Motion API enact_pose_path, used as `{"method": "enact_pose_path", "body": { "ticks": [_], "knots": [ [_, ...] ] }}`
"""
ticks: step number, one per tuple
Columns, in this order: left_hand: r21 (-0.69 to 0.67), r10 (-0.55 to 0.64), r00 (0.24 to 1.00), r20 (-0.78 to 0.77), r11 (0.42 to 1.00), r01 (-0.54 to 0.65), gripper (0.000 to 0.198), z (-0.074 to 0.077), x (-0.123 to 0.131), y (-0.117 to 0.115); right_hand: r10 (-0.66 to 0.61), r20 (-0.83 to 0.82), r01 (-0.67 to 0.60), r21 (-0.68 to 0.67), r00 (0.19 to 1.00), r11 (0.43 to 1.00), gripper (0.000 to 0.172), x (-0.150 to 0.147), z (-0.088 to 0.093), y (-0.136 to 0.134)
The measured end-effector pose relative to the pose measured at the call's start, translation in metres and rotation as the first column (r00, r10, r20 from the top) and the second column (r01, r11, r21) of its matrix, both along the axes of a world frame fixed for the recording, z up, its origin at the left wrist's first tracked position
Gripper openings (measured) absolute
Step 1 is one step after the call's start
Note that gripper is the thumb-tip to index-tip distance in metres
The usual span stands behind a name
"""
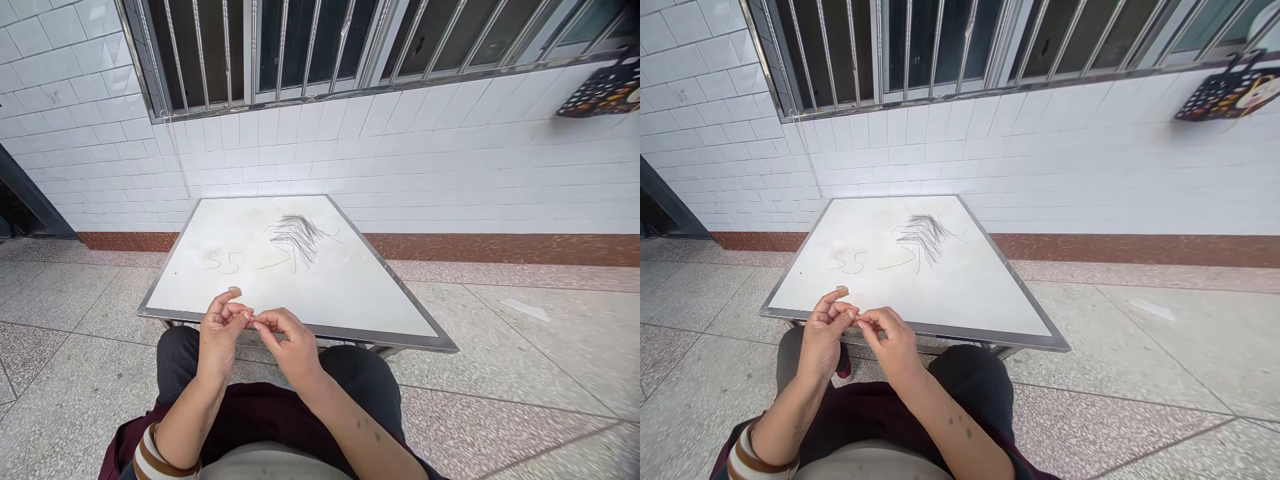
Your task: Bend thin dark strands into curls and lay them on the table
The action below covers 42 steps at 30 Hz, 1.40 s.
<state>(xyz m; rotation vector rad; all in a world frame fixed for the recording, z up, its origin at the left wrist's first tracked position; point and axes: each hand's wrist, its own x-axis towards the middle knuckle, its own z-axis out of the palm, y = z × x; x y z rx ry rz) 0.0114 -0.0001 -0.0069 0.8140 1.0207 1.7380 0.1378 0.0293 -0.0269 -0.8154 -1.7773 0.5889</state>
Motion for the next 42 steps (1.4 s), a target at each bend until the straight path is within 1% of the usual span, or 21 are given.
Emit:
{"method": "enact_pose_path", "body": {
  "ticks": [3,6,9,11,13,16,22,25,29,32,38,42],
  "knots": [
    [0.002,-0.004,1.0,0.016,1.0,0.004,0.042,-0.002,-0.001,0.001,0.016,0.007,-0.016,0.031,1.0,0.999,0.009,0.0,0.0,0.002],
    [0.009,-0.019,1.0,0.023,1.0,0.019,0.041,-0.004,-0.002,0.002,0.007,0.044,-0.011,0.1,0.999,0.995,0.011,0.0,-0.001,0.003],
    [0.013,-0.019,0.999,0.046,1.0,0.018,0.039,-0.007,-0.003,0.005,-0.039,0.119,0.015,0.194,0.992,0.981,0.013,-0.002,-0.004,0.003],
    [0.014,-0.022,0.998,0.064,1.0,0.021,0.039,-0.008,-0.003,0.006,-0.075,0.14,0.042,0.225,0.987,0.973,0.013,-0.003,-0.006,0.004],
    [0.014,-0.043,0.998,0.055,0.999,0.042,0.042,-0.007,-0.002,0.007,-0.095,0.117,0.069,0.204,0.989,0.976,0.012,-0.003,-0.006,0.004],
    [0.028,-0.055,0.998,-0.031,0.998,0.056,0.048,-0.002,-0.002,0.007,-0.1,0.078,0.087,0.154,0.992,0.984,0.012,-0.002,-0.005,0.004],
    [0.078,0.052,0.971,-0.233,0.996,-0.035,0.049,0.005,-0.004,0.001,-0.106,0.078,0.093,0.149,0.991,0.984,0.017,-0.001,-0.001,0.003],
    [0.083,0.073,0.953,-0.293,0.995,-0.051,0.045,0.008,-0.004,-0.003,-0.117,0.078,0.107,0.121,0.99,0.987,0.017,-0.001,0.0,0.002],
    [0.072,0.066,0.947,-0.313,0.996,-0.046,0.039,0.011,-0.002,-0.007,-0.11,0.055,0.108,0.044,0.992,0.993,0.012,-0.003,-0.001,0.002],
    [0.052,0.065,0.948,-0.313,0.997,-0.052,0.04,0.01,-0.001,-0.006,-0.118,0.034,0.118,-0.022,0.992,0.993,0.008,-0.004,-0.001,0.002],
    [0.018,0.085,0.949,-0.305,0.996,-0.084,0.044,0.007,0.002,-0.001,-0.135,0.008,0.135,-0.083,0.991,0.987,0.009,-0.011,-0.002,0.0],
    [0.019,0.108,0.942,-0.317,0.994,-0.107,0.041,0.008,0.004,-0.001,-0.13,-0.058,0.121,-0.14,0.99,0.983,0.01,-0.017,0.001,-0.002]
  ]
}}
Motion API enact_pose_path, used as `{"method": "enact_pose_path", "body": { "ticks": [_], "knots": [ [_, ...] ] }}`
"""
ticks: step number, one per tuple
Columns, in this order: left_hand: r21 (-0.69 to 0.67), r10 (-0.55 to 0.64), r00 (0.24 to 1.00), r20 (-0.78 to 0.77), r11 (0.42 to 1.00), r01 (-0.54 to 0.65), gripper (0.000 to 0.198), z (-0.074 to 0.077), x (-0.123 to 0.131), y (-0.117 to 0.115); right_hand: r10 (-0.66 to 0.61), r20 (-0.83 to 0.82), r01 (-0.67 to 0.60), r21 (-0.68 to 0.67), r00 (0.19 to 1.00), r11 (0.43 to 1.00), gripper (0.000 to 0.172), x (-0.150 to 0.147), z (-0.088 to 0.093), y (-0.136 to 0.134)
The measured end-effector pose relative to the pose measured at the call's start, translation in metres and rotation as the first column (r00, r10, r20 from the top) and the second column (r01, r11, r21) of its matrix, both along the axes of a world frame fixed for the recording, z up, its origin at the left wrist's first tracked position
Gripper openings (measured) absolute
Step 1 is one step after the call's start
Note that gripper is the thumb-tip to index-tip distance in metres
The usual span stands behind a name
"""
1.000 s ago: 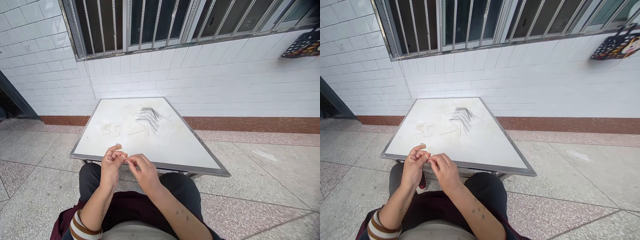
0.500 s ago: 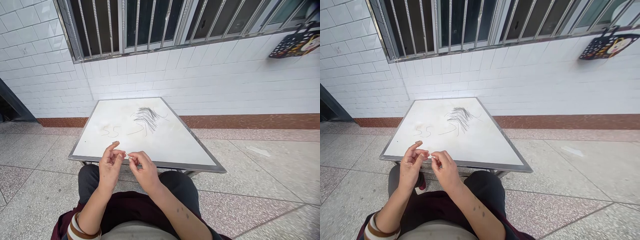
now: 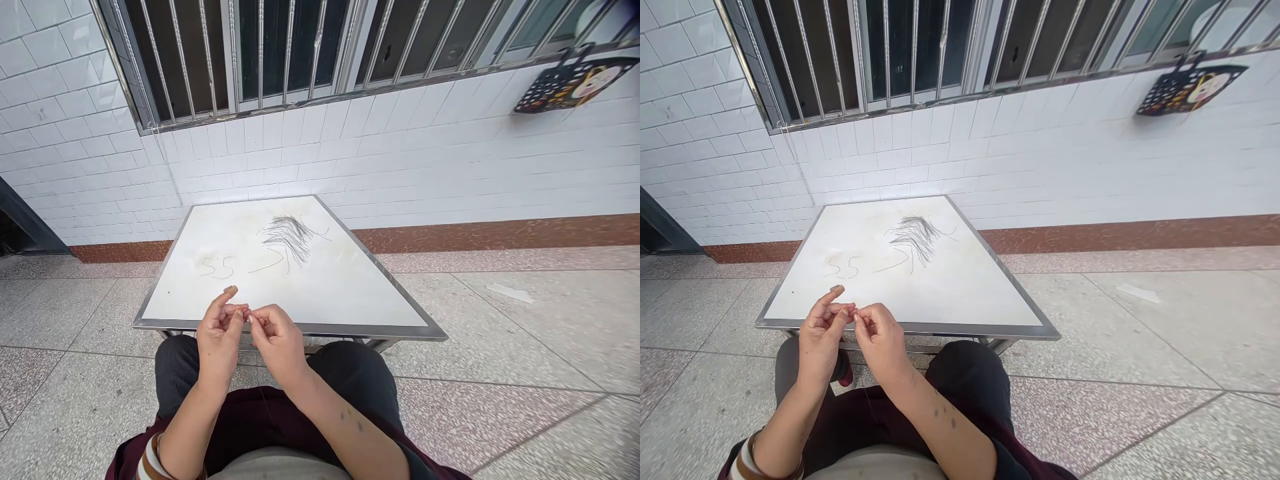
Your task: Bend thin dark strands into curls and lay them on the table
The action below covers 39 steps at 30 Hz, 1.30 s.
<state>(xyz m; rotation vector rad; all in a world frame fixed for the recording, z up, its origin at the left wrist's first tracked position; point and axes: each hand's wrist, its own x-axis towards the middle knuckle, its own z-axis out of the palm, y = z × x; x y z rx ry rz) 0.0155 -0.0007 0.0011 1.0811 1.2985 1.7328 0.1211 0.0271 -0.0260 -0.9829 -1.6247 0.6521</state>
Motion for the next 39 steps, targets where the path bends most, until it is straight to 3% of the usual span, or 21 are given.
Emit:
{"method": "enact_pose_path", "body": {
  "ticks": [9,17,25,32,39],
  "knots": [
    [-0.001,0.068,0.997,-0.042,0.998,-0.068,0.035,0.001,0.006,-0.001,0.0,-0.095,-0.006,-0.063,0.995,0.998,0.012,-0.006,0.003,0.001],
    [0.026,0.07,0.996,-0.056,0.997,-0.068,0.042,-0.007,0.011,-0.001,0.06,-0.25,-0.092,-0.119,0.966,0.989,0.015,-0.008,0.007,0.0],
    [-0.007,-0.039,0.993,-0.112,0.999,0.039,0.044,0.0,-0.003,-0.005,0.079,-0.153,-0.09,-0.072,0.985,0.993,0.01,-0.002,0.005,0.001],
    [-0.024,-0.092,0.963,-0.255,0.996,0.089,0.039,0.006,-0.007,-0.008,0.106,-0.11,-0.108,-0.014,0.988,0.994,0.009,0.003,0.001,0.003],
    [-0.062,-0.098,0.992,-0.078,0.994,0.093,0.041,0.012,-0.011,-0.004,0.212,-0.044,-0.211,0.013,0.976,0.977,0.022,0.007,-0.008,0.002]
  ]
}}
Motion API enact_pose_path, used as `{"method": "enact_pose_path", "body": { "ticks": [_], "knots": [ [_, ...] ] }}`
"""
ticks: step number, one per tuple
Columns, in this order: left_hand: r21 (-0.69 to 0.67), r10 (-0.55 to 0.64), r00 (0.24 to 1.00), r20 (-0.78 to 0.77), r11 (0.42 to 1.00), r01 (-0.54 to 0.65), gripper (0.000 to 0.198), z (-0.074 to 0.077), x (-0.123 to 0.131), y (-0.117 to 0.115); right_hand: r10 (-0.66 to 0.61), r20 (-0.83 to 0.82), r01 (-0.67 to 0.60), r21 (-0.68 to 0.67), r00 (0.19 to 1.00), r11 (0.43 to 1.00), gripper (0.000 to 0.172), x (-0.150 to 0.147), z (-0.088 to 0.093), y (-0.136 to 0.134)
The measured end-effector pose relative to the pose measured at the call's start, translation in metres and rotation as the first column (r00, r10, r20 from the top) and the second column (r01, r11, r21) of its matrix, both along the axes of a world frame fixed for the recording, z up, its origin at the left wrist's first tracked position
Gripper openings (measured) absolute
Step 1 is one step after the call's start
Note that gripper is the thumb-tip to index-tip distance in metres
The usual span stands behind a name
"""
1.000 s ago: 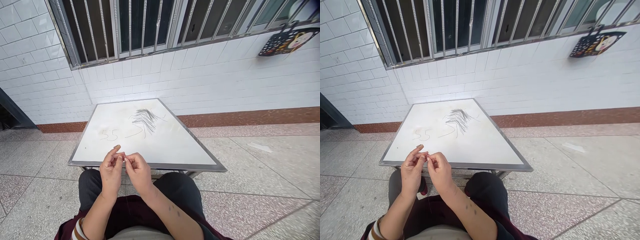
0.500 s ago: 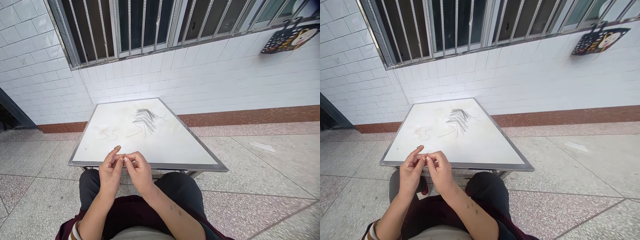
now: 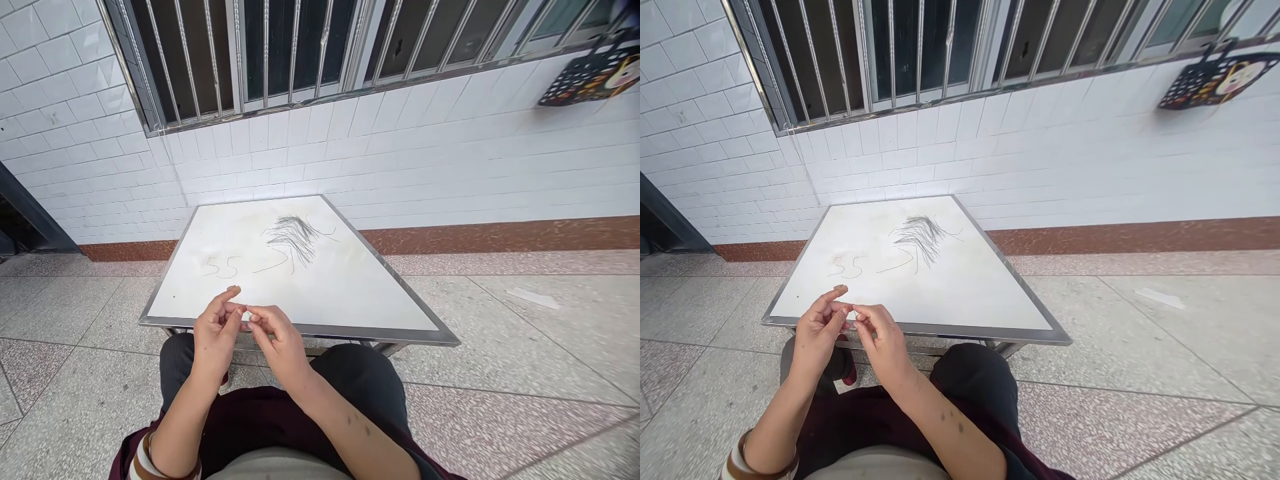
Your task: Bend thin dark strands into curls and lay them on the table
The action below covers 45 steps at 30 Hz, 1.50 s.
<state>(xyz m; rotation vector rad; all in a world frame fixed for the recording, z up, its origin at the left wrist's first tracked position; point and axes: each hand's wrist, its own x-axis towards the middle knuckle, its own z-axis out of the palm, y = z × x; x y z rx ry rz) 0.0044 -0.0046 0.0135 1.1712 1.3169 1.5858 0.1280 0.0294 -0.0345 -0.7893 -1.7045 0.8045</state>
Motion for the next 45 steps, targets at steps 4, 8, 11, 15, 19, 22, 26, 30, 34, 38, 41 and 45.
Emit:
{"method": "enact_pose_path", "body": {
  "ticks": [4,8,11,15,19,22,26,30,34,38,41,45],
  "knots": [
    [-0.002,0.023,0.999,0.027,1.0,-0.023,0.041,0.003,-0.001,0.0,-0.003,-0.047,0.0,-0.073,0.999,0.997,0.019,-0.001,-0.001,-0.004],
    [-0.024,-0.032,0.998,0.045,0.999,0.034,0.042,0.002,-0.001,0.001,0.046,-0.093,-0.06,-0.155,0.995,0.986,0.011,-0.002,-0.001,-0.005],
    [-0.022,0.01,1.0,0.012,1.0,-0.01,0.041,0.0,-0.003,0.002,0.093,-0.079,-0.107,-0.193,0.993,0.975,0.013,-0.001,-0.001,-0.005],
    [-0.024,0.036,0.999,0.002,0.999,-0.036,0.04,0.0,-0.006,0.005,0.133,-0.058,-0.143,-0.237,0.989,0.961,0.01,-0.001,-0.006,-0.004],
    [-0.029,0.024,1.0,-0.004,0.999,-0.024,0.042,0.0,-0.009,0.009,0.142,-0.09,-0.161,-0.261,0.986,0.952,0.012,-0.001,-0.012,-0.004],
    [-0.028,0.01,0.999,-0.031,1.0,-0.011,0.041,-0.001,-0.013,0.013,0.139,-0.087,-0.158,-0.265,0.986,0.951,0.014,0.0,-0.014,-0.004],
    [-0.057,-0.027,0.997,-0.074,0.998,0.023,0.041,0.0,-0.016,0.019,0.188,-0.141,-0.226,-0.343,0.972,0.912,0.019,0.001,-0.011,-0.002],
    [-0.087,-0.068,0.998,-0.002,0.994,0.067,0.057,0.004,-0.019,0.023,0.182,-0.282,-0.295,-0.435,0.942,0.851,0.02,0.0,-0.005,0.002],
    [-0.101,-0.104,0.982,0.16,0.987,0.122,0.061,-0.002,-0.025,0.023,0.104,-0.384,-0.305,-0.512,0.918,0.803,0.021,0.0,0.002,0.006],
    [-0.053,-0.109,0.946,0.306,0.99,0.131,0.053,-0.02,-0.024,0.021,0.086,-0.415,-0.317,-0.528,0.906,0.788,0.021,0.0,0.005,0.008],
    [-0.049,-0.122,0.935,0.333,0.988,0.146,0.051,-0.03,-0.015,0.021,0.101,-0.401,-0.321,-0.531,0.911,0.784,0.021,-0.002,0.002,0.008],
    [-0.03,-0.082,0.93,0.359,0.995,0.099,0.048,-0.032,-0.005,0.02,0.139,-0.416,-0.355,-0.504,0.899,0.787,0.019,-0.005,-0.002,0.006]
  ]
}}
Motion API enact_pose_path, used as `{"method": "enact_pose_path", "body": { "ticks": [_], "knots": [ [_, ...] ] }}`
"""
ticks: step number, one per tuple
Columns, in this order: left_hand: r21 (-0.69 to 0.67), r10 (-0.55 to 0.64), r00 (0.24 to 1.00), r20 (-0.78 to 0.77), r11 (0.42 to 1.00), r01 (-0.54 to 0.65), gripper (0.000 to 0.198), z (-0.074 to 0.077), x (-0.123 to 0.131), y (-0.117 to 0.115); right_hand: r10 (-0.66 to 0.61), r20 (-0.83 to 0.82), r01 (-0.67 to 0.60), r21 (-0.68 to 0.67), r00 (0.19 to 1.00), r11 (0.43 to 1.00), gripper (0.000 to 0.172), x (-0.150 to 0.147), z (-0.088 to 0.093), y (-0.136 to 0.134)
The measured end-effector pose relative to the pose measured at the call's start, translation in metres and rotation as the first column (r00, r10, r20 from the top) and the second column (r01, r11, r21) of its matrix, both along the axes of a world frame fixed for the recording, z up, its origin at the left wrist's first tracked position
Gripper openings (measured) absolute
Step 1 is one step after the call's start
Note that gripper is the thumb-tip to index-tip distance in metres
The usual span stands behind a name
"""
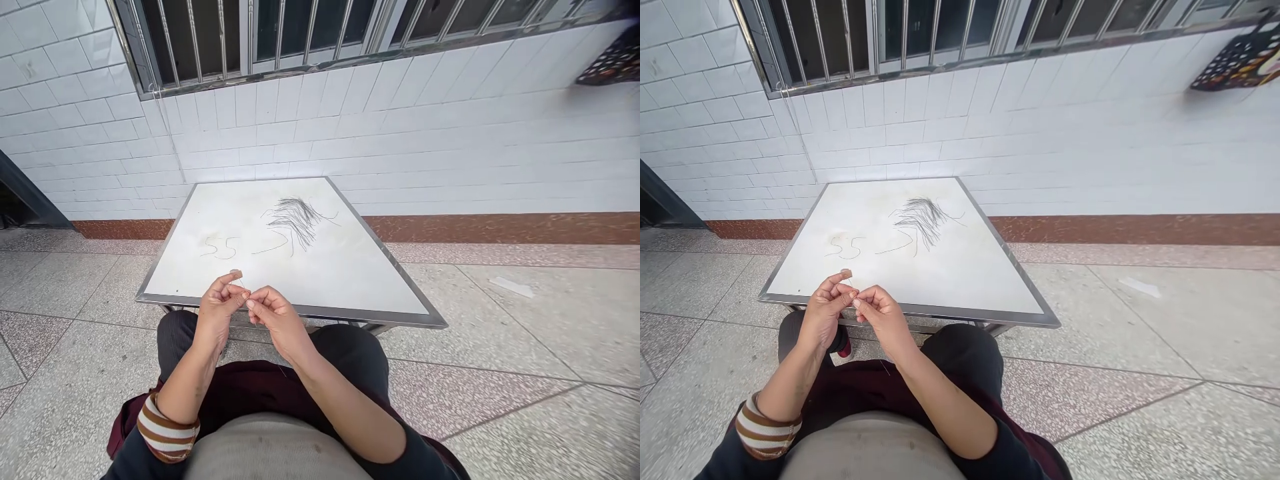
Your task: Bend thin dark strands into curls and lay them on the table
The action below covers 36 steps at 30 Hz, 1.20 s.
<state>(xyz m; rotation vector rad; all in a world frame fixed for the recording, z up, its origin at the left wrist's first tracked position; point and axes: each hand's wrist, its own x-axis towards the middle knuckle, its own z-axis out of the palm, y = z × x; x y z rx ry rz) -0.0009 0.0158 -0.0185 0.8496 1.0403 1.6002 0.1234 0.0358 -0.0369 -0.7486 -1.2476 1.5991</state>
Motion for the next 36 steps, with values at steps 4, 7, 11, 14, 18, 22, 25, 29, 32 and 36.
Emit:
{"method": "enact_pose_path", "body": {
  "ticks": [4,7,11,14,18,22,25,29,32,36],
  "knots": [
    [-0.021,0.031,0.999,0.006,0.999,-0.031,0.051,0.001,0.001,-0.002,-0.035,0.029,0.034,0.04,0.999,0.999,0.019,0.0,-0.001,-0.001],
    [-0.01,0.069,0.998,-0.004,0.998,-0.069,0.05,0.0,0.002,-0.003,-0.056,0.089,0.05,0.064,0.994,0.997,0.019,0.001,-0.002,-0.001],
    [0.007,0.117,0.993,-0.013,0.993,-0.117,0.052,-0.003,0.003,-0.004,-0.076,0.138,0.062,0.104,0.988,0.993,0.018,0.001,-0.006,0.0],
    [0.012,0.109,0.993,-0.037,0.994,-0.108,0.054,-0.002,0.002,-0.004,-0.097,0.176,0.068,0.164,0.979,0.984,0.017,0.002,-0.011,0.002],
    [0.02,0.088,0.989,-0.114,0.996,-0.087,0.056,0.001,-0.002,-0.004,-0.165,0.261,0.088,0.283,0.951,0.955,0.011,0.004,-0.015,0.003],
    [0.014,0.034,0.983,-0.183,0.999,-0.032,0.056,0.001,-0.006,-0.005,-0.207,0.276,0.086,0.394,0.939,0.915,0.007,0.005,-0.015,0.004],
    [0.015,-0.01,0.971,-0.238,1.0,0.014,0.057,-0.003,-0.009,-0.005,-0.217,0.331,0.024,0.5,0.918,0.866,0.007,0.011,-0.013,0.008],
    [-0.004,-0.046,0.968,-0.245,0.999,0.047,0.056,-0.008,-0.008,-0.005,-0.185,0.469,-0.173,0.62,0.863,0.765,0.012,0.025,-0.006,0.015],
    [-0.005,-0.06,0.973,-0.222,0.998,0.06,0.056,-0.008,-0.006,-0.005,-0.206,0.512,-0.24,0.672,0.834,0.7,0.014,0.033,-0.001,0.018],
    [0.008,-0.027,0.99,-0.135,1.0,0.028,0.058,-0.008,-0.001,-0.005,-0.253,0.503,-0.227,0.709,0.826,0.668,0.015,0.033,-0.001,0.016]
  ]
}}
